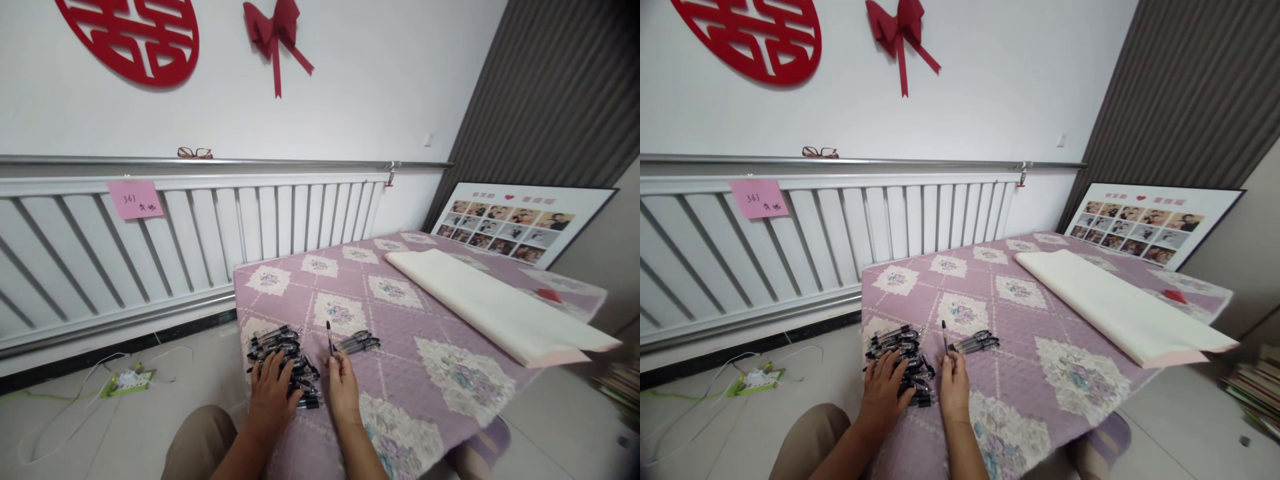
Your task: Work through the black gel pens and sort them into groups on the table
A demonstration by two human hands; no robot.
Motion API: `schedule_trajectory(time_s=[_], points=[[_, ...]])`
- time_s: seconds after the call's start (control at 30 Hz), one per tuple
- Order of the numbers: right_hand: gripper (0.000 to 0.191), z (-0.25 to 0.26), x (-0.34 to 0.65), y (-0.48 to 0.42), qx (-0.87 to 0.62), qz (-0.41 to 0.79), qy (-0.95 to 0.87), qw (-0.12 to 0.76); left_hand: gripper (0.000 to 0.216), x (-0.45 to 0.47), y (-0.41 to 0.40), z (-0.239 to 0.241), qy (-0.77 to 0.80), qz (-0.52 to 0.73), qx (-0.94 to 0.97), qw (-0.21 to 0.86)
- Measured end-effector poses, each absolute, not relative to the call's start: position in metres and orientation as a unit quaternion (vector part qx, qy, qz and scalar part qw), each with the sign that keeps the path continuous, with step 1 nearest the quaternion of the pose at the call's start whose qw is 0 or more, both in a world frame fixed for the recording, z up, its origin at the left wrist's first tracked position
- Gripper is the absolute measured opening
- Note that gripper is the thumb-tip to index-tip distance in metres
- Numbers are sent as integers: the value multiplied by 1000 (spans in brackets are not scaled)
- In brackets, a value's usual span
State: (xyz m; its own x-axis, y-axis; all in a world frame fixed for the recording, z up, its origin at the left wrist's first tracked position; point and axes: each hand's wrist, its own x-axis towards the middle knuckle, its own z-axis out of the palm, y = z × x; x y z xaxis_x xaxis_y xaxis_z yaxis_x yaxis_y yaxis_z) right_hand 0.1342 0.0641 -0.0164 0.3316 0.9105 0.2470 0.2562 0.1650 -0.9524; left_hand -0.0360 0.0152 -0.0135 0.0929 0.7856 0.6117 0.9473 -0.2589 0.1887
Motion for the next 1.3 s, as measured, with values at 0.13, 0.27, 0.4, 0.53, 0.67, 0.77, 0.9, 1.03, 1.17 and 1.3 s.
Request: schedule_trajectory(time_s=[0.13,0.27,0.4,0.53,0.67,0.77,0.9,1.03,1.17,1.3], points=[[33,-14,138,57,-560,310,-499,584,42,-37,15,-13,-585,-316,-731,154],[36,-14,142,48,-555,306,-512,580,40,-36,12,-15,-556,-342,-735,183],[32,-14,143,34,-545,269,-556,568,38,-25,-2,-19,-522,-378,-739,196],[22,-12,143,16,-519,246,-635,515,38,-8,-19,-18,-493,-387,-750,212],[16,-12,146,2,-487,190,-738,427,41,0,-23,-19,-472,-357,-774,226],[20,-15,146,-3,-478,144,-775,388,35,1,-20,-27,-482,-364,-769,212],[26,-17,144,-4,-468,141,-786,378,30,1,-18,-35,-504,-376,-755,184],[28,-11,142,-8,-464,169,-779,385,28,3,-20,-32,-533,-367,-746,158],[32,-7,144,-9,-464,179,-760,418,29,2,-21,-29,-556,-383,-727,128],[31,-12,150,-5,-511,193,-687,479,27,0,-21,-26,-567,-390,-719,96]])
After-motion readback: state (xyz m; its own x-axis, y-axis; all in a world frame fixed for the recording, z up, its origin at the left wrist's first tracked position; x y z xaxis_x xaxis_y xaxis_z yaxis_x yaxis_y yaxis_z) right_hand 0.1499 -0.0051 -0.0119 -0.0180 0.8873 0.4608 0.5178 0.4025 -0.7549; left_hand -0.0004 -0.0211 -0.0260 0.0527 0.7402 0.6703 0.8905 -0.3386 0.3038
